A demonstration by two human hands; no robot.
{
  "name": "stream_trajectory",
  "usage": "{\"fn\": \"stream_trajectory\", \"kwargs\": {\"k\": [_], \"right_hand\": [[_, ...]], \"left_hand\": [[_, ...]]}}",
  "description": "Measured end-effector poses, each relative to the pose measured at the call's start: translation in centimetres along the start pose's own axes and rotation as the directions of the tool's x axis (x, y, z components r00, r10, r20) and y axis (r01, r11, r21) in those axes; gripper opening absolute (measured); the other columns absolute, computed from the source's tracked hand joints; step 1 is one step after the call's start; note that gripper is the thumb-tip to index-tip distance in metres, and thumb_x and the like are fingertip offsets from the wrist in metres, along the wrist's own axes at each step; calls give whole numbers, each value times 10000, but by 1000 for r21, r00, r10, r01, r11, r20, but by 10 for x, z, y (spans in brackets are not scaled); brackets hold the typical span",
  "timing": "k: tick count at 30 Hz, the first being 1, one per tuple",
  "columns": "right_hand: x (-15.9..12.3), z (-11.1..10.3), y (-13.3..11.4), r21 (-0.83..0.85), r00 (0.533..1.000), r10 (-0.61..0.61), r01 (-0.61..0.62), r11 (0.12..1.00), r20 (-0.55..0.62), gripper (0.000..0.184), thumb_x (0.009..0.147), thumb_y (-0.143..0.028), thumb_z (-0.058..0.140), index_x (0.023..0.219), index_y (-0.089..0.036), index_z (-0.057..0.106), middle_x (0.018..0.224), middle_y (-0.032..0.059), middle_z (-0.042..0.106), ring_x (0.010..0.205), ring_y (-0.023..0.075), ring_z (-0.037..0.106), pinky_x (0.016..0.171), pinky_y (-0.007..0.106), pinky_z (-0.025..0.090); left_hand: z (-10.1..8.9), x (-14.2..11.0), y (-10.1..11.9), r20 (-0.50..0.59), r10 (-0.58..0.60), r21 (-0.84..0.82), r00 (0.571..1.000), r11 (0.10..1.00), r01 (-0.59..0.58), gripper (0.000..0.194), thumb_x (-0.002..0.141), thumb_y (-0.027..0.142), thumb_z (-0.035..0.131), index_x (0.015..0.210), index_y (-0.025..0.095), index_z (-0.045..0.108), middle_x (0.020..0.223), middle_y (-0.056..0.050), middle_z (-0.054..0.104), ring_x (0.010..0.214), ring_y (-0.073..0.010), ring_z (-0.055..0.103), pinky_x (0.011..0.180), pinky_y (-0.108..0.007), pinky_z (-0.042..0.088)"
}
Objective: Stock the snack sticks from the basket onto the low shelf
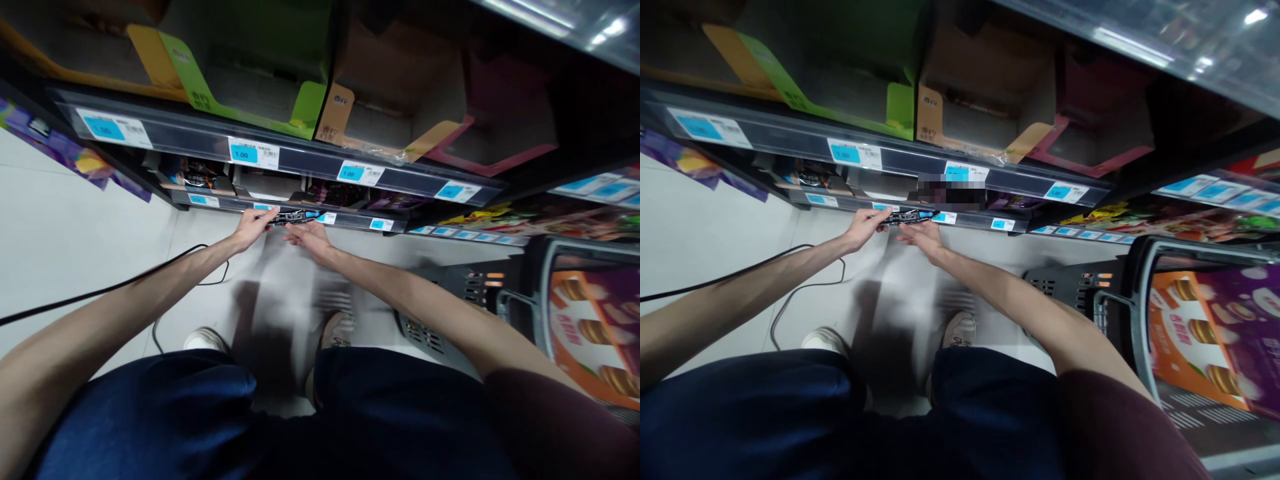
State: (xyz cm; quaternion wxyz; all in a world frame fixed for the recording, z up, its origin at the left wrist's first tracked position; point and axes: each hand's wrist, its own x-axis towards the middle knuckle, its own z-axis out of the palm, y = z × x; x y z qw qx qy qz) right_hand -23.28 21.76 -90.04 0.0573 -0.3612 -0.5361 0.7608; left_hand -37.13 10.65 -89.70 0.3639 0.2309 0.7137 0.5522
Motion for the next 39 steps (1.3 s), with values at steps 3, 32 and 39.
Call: {"fn": "stream_trajectory", "kwargs": {"k": [3, 32, 39], "right_hand": [[0, 0, 0, -6, 1000, 1, -1, 1000, -5, 242, 791, -291, 766, 971, -160, 670, 1129, 98, 719, 687, 115, 704, 640, 217, 536], [2, 0, 0, -47, 1000, 21, -22, 999, -22, 276, 785, -311, 769, 990, -164, 657, 1134, 103, 715, 694, 123, 703, 648, 239, 534], [3, 0, 1, -47, 999, 22, -23, 999, -25, 242, 804, -282, 747, 969, -149, 630, 1130, 118, 712, 688, 120, 696, 650, 237, 554]], "left_hand": [[0, 1, -1, 0, -2, -6, 1000, 1000, 2, 608, 678, 741, 667, 561, 145, 634, 564, -26, 558, 547, -115, 461, 542, -259, 379], [0, 9, -14, -20, -23, 11, 1000, 1000, 23, 586, 720, 716, 652, 571, 149, 642, 542, -32, 570, 520, -124, 479, 542, -274, 359], [-4, 19, -31, 74, -60, -59, 995, 996, 64, 582, 805, 701, 560, 656, 145, 640, 556, -49, 591, 526, -135, 491, 524, -266, 366]]}}
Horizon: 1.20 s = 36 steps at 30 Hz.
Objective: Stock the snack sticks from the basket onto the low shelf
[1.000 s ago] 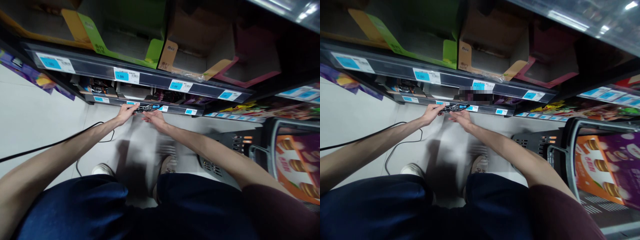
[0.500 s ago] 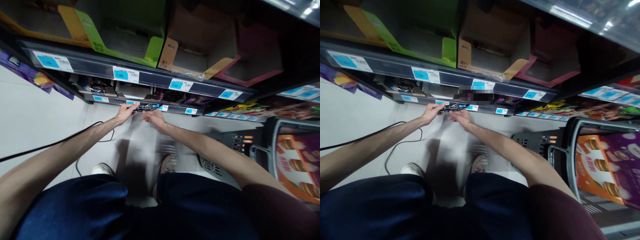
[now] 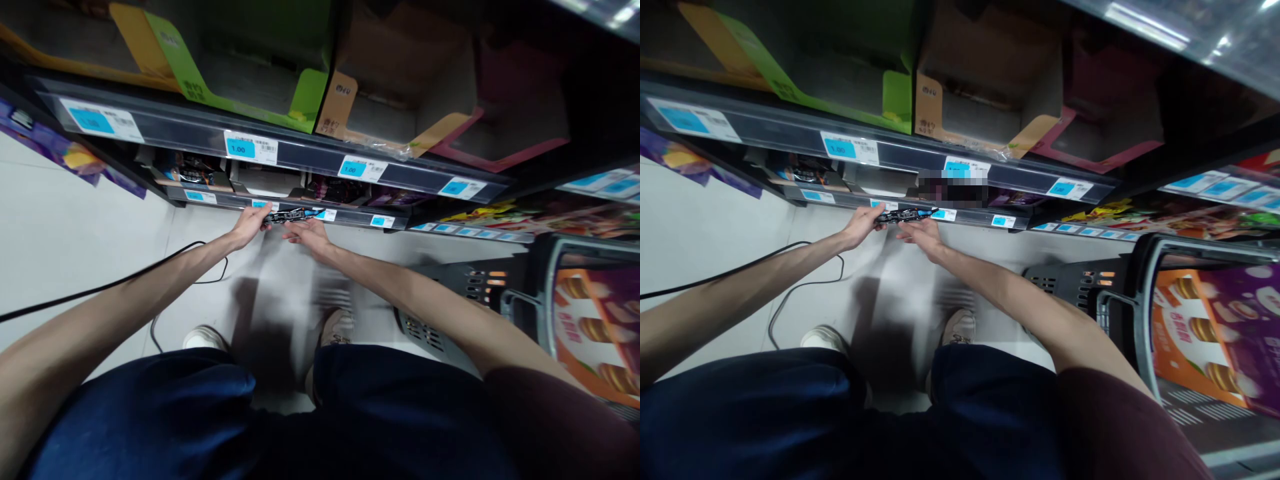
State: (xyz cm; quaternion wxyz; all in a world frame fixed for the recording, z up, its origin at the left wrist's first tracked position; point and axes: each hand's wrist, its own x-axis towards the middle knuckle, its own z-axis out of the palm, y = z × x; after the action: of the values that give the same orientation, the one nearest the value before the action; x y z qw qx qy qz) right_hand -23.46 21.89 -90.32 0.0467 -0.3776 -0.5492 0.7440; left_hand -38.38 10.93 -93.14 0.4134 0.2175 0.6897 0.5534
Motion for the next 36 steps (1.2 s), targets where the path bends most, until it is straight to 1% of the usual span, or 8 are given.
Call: {"fn": "stream_trajectory", "kwargs": {"k": [5, 11, 15, 20, 25, 28, 31, 36], "right_hand": [[1, -2, 0, 31, 1000, 6, -6, 999, -11, 163, 810, -211, 719, 919, -155, 610, 999, 93, 736, 775, 149, 709, 707, 265, 583], [5, -5, 1, 91, 997, -36, 30, 995, 62, 202, 757, -262, 776, 893, -157, 668, 935, 55, 731, 868, 169, 697, 798, 310, 597], [16, -11, 3, -11, 998, -53, 53, 999, 14, 302, 674, -351, 853, 808, -146, 677, 765, 40, 716, 728, 163, 684, 686, 278, 601], [23, -25, -3, -91, 984, -92, 107, 990, 154, 352, 565, -312, 919, 728, -141, 659, 673, 32, 696, 611, 150, 651, 532, 230, 566], [24, -34, -3, -208, 975, -28, 75, 975, 220, 316, 556, -259, 923, 690, -138, 663, 605, 19, 671, 551, 149, 632, 447, 213, 527], [26, -36, 1, -175, 971, -4, 47, 983, 237, 305, 616, -341, 901, 716, -146, 688, 614, 28, 682, 534, 156, 642, 435, 218, 529], [29, -35, 3, -138, 982, -11, 38, 990, 187, 351, 643, -425, 875, 649, -140, 670, 557, 24, 657, 473, 140, 617, 388, 198, 500], [35, -33, 4, -41, 989, -76, 81, 996, 127, 360, 605, -362, 902, 582, -130, 628, 476, 5, 594, 402, 104, 555, 358, 185, 478]], "left_hand": [[2, -1, -2, 166, -80, -54, 983, 994, 90, 519, 761, 646, 644, 811, 130, 682, 772, -84, 681, 588, -132, 551, 518, -248, 363], [6, -8, 4, 166, 41, -2, 985, 999, -41, 534, 576, 478, 854, 958, 146, 687, 734, -25, 672, 704, -144, 610, 661, -257, 448], [5, -11, 4, 227, 2, 50, 974, 999, -14, 565, 550, 415, 881, 980, 137, 643, 749, -25, 674, 740, -155, 637, 726, -293, 501], [9, -18, -3, 288, -129, 100, 949, 989, 104, 657, 474, 263, 900, 1035, 152, 576, 758, 18, 636, 685, -160, 644, 686, -345, 547], [20, -28, -9, 300, -144, 170, 943, 981, 96, 631, 492, 221, 891, 1028, 161, 564, 717, 44, 628, 644, -129, 626, 711, -317, 527], [24, -32, -12, 314, -158, 231, 936, 969, 86, 590, 487, 237, 906, 970, 157, 576, 681, 43, 621, 632, -115, 606, 689, -276, 499], [25, -35, -13, 340, -176, 252, 924, 963, 91, 567, 484, 264, 914, 925, 157, 574, 659, 36, 618, 610, -111, 587, 635, -251, 469], [25, -38, -12, 381, -160, 200, 911, 976, 88, 532, 507, 290, 906, 890, 159, 561, 657, 39, 612, 613, -111, 585, 644, -259, 472]]}}
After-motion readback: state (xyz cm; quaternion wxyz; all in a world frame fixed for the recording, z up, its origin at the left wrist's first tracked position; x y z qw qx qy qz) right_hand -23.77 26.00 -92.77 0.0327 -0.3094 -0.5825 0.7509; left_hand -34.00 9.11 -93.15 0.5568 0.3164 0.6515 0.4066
